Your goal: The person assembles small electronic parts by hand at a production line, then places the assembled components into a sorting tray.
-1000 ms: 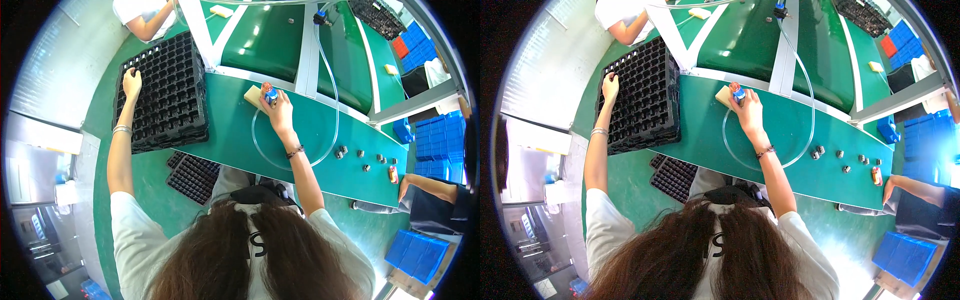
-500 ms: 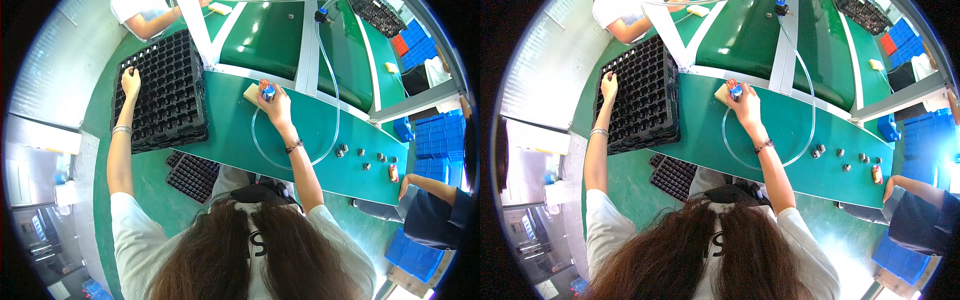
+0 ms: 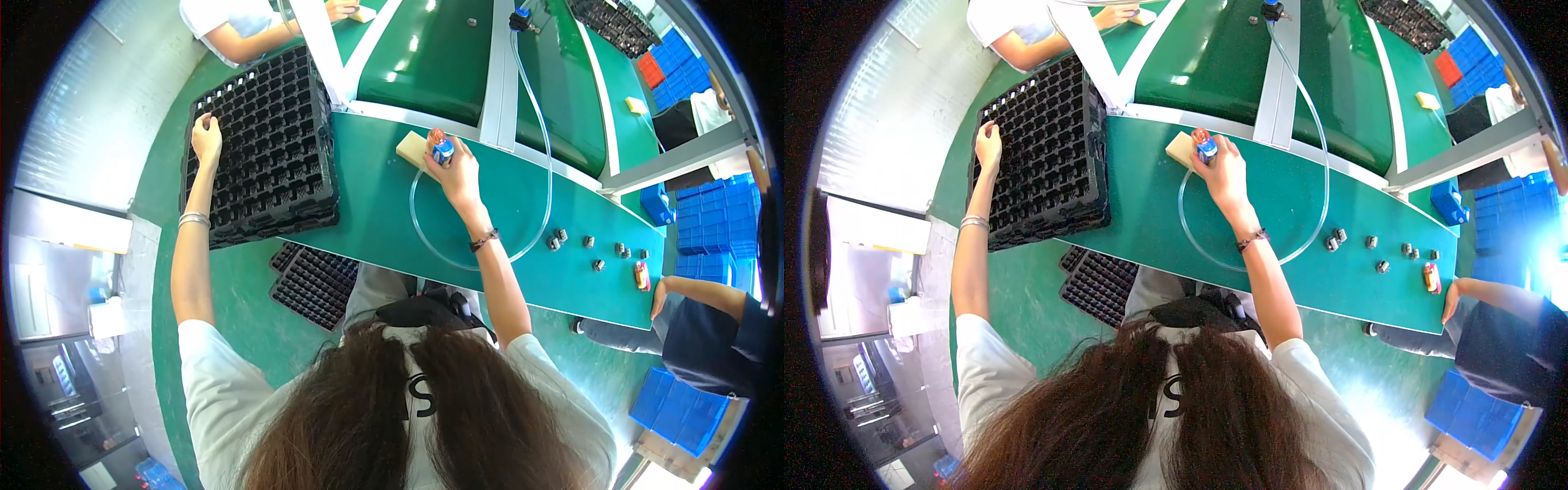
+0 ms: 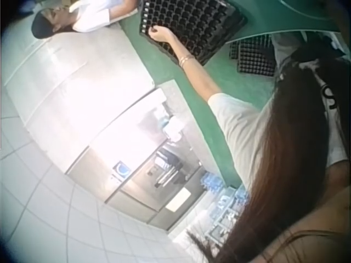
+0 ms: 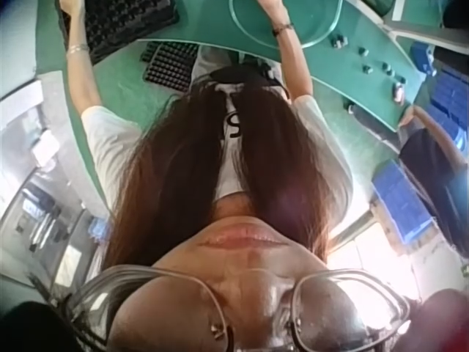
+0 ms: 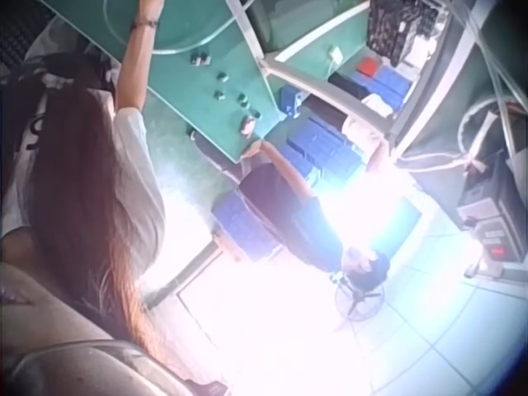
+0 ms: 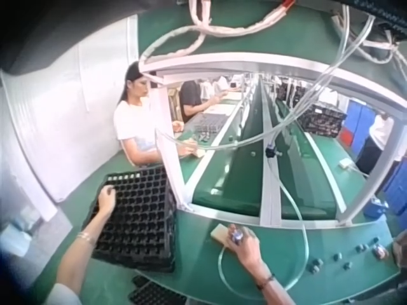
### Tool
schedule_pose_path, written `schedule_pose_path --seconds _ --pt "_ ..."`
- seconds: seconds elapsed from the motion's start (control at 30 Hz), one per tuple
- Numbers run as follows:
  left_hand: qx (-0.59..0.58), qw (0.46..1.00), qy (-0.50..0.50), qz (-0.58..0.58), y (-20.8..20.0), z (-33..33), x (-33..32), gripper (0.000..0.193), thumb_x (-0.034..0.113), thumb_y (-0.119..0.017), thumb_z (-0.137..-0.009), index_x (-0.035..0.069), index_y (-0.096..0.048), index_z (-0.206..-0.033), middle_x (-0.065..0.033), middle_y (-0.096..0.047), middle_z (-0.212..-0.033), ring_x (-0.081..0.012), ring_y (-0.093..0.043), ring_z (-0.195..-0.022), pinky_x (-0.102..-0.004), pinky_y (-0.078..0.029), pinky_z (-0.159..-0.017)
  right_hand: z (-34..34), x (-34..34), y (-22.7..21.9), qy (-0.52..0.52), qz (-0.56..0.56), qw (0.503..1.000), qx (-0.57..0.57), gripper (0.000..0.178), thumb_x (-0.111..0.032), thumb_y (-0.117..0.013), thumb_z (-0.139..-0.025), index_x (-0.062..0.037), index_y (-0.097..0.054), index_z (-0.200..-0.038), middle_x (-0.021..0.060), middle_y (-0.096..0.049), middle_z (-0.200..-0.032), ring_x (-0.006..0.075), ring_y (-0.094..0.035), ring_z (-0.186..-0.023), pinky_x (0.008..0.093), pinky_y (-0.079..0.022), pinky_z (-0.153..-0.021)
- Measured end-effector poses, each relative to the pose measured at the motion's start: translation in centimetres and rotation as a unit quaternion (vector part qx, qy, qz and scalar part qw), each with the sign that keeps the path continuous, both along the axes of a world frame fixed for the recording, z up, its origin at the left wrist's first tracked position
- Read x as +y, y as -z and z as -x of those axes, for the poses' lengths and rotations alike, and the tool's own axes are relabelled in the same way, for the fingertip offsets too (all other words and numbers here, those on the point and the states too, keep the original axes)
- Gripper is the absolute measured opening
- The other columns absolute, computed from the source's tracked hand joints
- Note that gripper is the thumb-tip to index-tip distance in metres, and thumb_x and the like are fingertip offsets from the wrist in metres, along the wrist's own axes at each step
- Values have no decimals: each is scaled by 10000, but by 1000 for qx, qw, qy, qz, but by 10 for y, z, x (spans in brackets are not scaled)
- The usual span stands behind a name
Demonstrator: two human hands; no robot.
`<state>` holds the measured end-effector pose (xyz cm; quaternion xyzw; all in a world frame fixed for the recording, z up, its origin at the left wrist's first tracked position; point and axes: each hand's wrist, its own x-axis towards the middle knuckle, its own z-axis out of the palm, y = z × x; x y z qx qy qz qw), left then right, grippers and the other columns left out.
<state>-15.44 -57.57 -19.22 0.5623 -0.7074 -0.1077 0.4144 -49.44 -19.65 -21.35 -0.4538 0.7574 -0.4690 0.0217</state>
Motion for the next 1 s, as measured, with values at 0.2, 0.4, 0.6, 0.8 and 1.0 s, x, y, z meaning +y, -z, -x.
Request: schedule_pose_path --seconds 0.2,0.4,0.6,0.8,1.0 --pt "-27 999 15 39 -6 -9 -1 297 244 -558 -824 47 -601 -1042 -137 -627 -990 -254 -600 -937 -351 -454 -840 4 -15 -5 -36 -5 999 -40 386 -223 -712 -692 2 -574 -972 176 -615 -835 282 -612 -725 345 -490 -682" --pt "-61 992 -1 109 -28 21 11 238 200 -549 -782 44 -643 -936 -169 -638 -908 -327 -615 -839 -411 -470 -782 18 86 -31 112 1 982 -150 368 -127 -677 -767 -13 -554 -1094 37 -590 -828 77 -506 -748 238 -462 -681" --pt "-123 984 53 118 -40 60 -17 217 264 -566 -792 77 -653 -859 -121 -630 -852 -299 -574 -845 -403 -453 -765 62 180 -20 270 42 959 78 155 -79 -621 -791 7 -539 -890 91 -568 -790 196 -510 -682 302 -441 -650" --pt "-245 969 -20 -35 -36 113 -47 385 394 -657 -715 31 -666 -843 -189 -644 -886 -348 -618 -860 -426 -494 -743 72 185 6 341 -83 920 172 248 -186 -624 -764 -37 -594 -960 112 -612 -852 288 -503 -785 392 -402 -759" --pt "-164 973 -114 -115 -35 108 -86 243 262 -662 -753 92 -659 -927 -152 -642 -968 -332 -614 -930 -433 -494 -777 74 179 0 343 -96 918 174 246 -182 -627 -776 -63 -588 -989 91 -614 -859 280 -517 -778 395 -379 -815"
